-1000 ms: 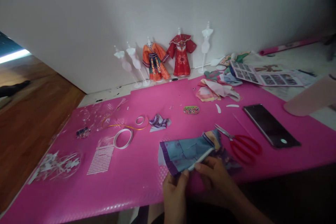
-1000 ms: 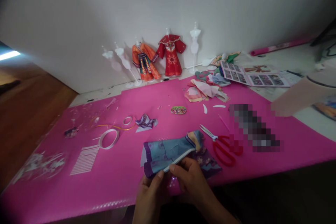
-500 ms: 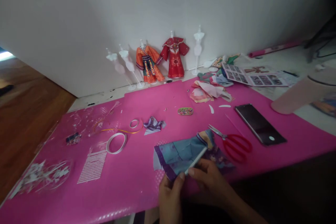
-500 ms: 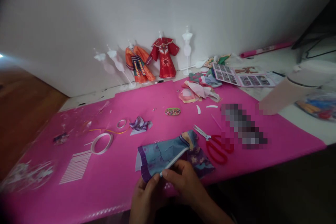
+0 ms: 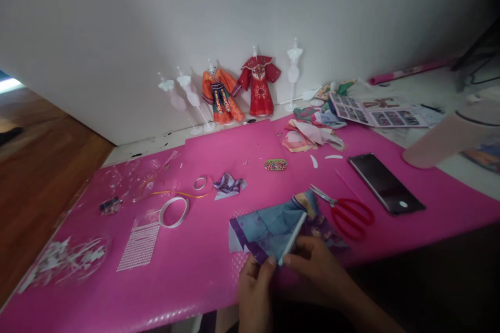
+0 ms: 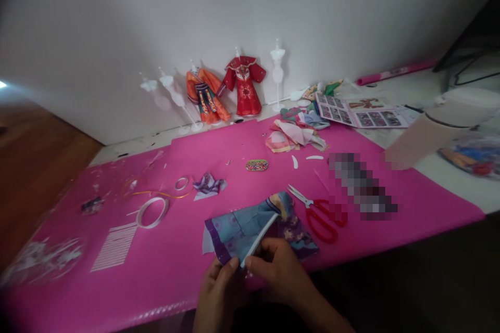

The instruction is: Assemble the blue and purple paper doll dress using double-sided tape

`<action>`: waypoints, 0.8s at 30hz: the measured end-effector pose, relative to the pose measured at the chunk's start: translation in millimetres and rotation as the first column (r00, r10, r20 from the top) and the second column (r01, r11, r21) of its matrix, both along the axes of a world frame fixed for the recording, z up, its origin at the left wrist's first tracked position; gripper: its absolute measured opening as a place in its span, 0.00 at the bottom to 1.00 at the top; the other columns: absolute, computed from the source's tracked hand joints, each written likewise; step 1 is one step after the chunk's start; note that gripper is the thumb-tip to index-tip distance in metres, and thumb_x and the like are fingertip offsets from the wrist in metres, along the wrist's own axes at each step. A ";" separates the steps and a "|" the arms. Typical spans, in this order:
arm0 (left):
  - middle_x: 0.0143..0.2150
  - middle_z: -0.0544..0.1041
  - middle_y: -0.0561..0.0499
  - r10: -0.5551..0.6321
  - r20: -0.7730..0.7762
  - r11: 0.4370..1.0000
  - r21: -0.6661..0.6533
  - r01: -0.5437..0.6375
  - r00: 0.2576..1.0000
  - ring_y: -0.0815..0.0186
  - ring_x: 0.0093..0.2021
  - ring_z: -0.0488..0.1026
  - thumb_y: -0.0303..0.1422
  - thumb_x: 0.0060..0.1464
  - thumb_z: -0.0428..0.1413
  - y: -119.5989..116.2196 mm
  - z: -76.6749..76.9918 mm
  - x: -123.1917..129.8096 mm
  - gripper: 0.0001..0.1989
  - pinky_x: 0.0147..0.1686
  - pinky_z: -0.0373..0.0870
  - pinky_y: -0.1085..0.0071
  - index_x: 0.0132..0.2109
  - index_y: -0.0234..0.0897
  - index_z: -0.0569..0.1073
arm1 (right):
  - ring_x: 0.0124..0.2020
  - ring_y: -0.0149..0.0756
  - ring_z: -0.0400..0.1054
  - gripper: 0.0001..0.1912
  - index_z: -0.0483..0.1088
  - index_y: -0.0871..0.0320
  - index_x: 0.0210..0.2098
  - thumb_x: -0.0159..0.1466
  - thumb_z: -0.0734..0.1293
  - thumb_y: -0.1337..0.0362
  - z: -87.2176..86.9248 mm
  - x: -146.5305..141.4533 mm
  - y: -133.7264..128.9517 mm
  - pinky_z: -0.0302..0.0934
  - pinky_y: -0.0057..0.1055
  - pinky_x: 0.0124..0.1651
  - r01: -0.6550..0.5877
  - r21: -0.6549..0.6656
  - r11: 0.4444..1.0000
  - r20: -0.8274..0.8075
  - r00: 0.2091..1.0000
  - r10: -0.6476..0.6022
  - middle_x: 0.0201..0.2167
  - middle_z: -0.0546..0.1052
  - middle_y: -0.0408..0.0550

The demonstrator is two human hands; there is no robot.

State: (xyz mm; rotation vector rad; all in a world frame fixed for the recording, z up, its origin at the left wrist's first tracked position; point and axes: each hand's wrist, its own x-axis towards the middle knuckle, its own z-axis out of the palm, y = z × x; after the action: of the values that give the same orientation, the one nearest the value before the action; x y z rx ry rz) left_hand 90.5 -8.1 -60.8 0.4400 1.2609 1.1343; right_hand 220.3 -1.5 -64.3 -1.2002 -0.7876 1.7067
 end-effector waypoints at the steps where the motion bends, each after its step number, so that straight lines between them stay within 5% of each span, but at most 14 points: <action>1: 0.32 0.82 0.45 -0.013 0.020 1.000 0.001 0.013 1.000 0.52 0.41 0.79 0.40 0.39 0.68 -0.5 0.0 0.0 0.17 0.48 0.71 0.58 0.35 0.34 0.80 | 0.29 0.38 0.69 0.11 0.75 0.59 0.26 0.51 0.74 0.57 0.3 0.6 0.1 0.61 0.32 0.35 -0.001 -0.002 1.000 0.016 1.000 0.001 0.24 0.76 0.45; 8: 0.33 0.82 0.44 -0.117 0.040 0.993 -0.009 0.117 0.992 0.52 0.40 0.79 0.39 0.38 0.69 -3.4 0.6 -4.0 0.18 0.47 0.71 0.59 0.36 0.32 0.81 | 0.29 0.38 0.70 0.13 0.75 0.59 0.28 0.51 0.73 0.55 -12.3 0.3 -2.5 0.63 0.33 0.34 -0.009 -0.048 0.999 -0.083 0.997 0.005 0.26 0.77 0.46; 14: 0.32 0.82 0.45 -0.154 0.053 0.988 0.015 0.153 0.987 0.53 0.42 0.78 0.39 0.38 0.68 -3.7 2.5 -6.7 0.19 0.48 0.70 0.61 0.38 0.33 0.82 | 0.34 0.43 0.73 0.12 0.77 0.60 0.30 0.50 0.73 0.59 3.9 6.0 0.2 0.64 0.36 0.40 -0.085 -0.021 0.996 -0.003 0.996 0.085 0.29 0.79 0.48; 24: 0.32 0.82 0.46 -0.274 0.050 0.961 -0.009 0.275 0.960 0.57 0.36 0.77 0.40 0.37 0.68 -3.1 11.2 -8.8 0.17 0.43 0.71 0.64 0.34 0.33 0.81 | 0.34 0.42 0.73 0.14 0.78 0.60 0.32 0.50 0.74 0.57 4.7 12.1 -3.4 0.64 0.37 0.43 -0.119 0.021 0.993 -0.091 0.989 0.120 0.28 0.80 0.48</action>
State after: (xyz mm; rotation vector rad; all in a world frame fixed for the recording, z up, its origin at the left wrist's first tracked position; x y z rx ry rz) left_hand 81.7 -11.2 -49.6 0.5537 1.1263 0.8935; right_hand 232.5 -4.9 -59.6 -1.0739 -0.8294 1.8366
